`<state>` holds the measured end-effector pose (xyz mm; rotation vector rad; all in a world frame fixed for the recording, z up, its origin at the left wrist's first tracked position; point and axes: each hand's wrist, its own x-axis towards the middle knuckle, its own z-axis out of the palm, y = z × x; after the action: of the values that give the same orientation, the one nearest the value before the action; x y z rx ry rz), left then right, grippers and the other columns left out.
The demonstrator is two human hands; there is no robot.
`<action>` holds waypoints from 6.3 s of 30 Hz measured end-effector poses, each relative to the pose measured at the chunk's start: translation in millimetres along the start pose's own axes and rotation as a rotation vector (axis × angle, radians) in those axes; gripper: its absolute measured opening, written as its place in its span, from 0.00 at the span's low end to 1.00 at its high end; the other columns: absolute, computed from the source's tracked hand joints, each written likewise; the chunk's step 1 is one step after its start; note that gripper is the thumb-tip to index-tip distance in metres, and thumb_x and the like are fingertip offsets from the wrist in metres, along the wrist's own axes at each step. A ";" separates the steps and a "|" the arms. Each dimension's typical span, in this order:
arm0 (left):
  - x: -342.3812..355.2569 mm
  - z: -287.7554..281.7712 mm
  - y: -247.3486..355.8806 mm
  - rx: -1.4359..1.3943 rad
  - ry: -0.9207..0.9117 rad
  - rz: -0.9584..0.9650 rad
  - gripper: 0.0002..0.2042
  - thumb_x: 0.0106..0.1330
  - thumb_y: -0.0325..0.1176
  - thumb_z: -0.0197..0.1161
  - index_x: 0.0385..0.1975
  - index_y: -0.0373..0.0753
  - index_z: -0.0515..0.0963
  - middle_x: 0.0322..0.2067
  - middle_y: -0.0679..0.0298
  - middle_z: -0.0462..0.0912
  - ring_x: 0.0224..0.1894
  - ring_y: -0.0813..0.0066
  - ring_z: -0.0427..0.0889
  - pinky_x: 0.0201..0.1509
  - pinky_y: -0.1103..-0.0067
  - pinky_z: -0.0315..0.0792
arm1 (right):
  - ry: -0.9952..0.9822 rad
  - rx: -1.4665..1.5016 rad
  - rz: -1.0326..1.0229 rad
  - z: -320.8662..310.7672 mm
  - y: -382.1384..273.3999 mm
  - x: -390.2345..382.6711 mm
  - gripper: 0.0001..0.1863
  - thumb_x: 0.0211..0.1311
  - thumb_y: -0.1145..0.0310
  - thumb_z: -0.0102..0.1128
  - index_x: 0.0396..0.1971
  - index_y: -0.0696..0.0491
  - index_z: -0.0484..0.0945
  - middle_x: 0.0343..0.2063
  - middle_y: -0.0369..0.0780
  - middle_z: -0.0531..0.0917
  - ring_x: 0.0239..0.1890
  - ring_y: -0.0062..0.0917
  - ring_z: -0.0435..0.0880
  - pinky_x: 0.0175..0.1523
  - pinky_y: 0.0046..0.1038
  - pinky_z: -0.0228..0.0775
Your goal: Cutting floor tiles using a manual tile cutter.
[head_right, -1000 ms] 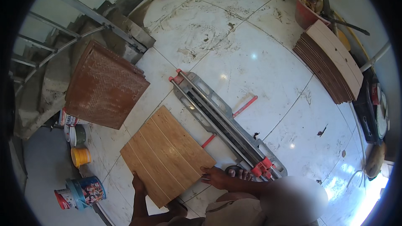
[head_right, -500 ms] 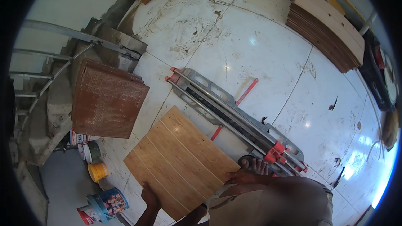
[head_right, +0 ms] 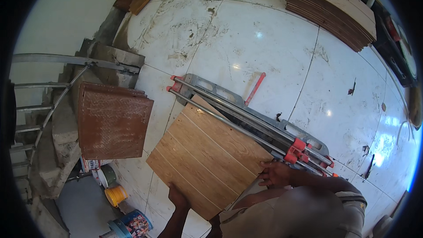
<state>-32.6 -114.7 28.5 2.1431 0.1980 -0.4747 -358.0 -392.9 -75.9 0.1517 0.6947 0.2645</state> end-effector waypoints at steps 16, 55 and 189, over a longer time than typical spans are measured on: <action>5.2 50.7 -62.1 -0.384 -0.094 -0.207 0.36 0.78 0.59 0.43 0.64 0.27 0.67 0.59 0.48 0.76 0.59 0.58 0.75 0.68 0.66 0.65 | 0.238 -0.009 -0.325 14.0 4.5 -11.3 0.17 0.71 0.55 0.59 0.51 0.50 0.77 0.47 0.39 0.82 0.51 0.32 0.82 0.54 0.41 0.77; -5.1 179.0 -32.7 -0.508 0.165 -0.147 0.16 0.69 0.39 0.67 0.43 0.30 0.80 0.35 0.67 0.82 0.35 0.82 0.76 0.39 0.81 0.72 | 1.143 -1.801 -1.191 54.9 -177.8 0.2 0.35 0.49 0.42 0.77 0.40 0.59 0.78 0.30 0.53 0.85 0.33 0.50 0.86 0.38 0.44 0.77; 28.4 204.0 -7.0 -0.722 -0.559 -0.342 0.37 0.71 0.53 0.62 0.72 0.40 0.56 0.67 0.55 0.67 0.67 0.56 0.69 0.69 0.55 0.68 | 1.304 -1.544 -0.860 79.8 -237.5 -27.2 0.43 0.45 0.23 0.64 0.40 0.53 0.86 0.31 0.45 0.88 0.38 0.38 0.89 0.45 0.40 0.79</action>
<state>-62.1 -277.8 -93.9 1.2188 0.3550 -1.0045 -281.2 -631.7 -52.2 -1.9156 1.5406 -0.0363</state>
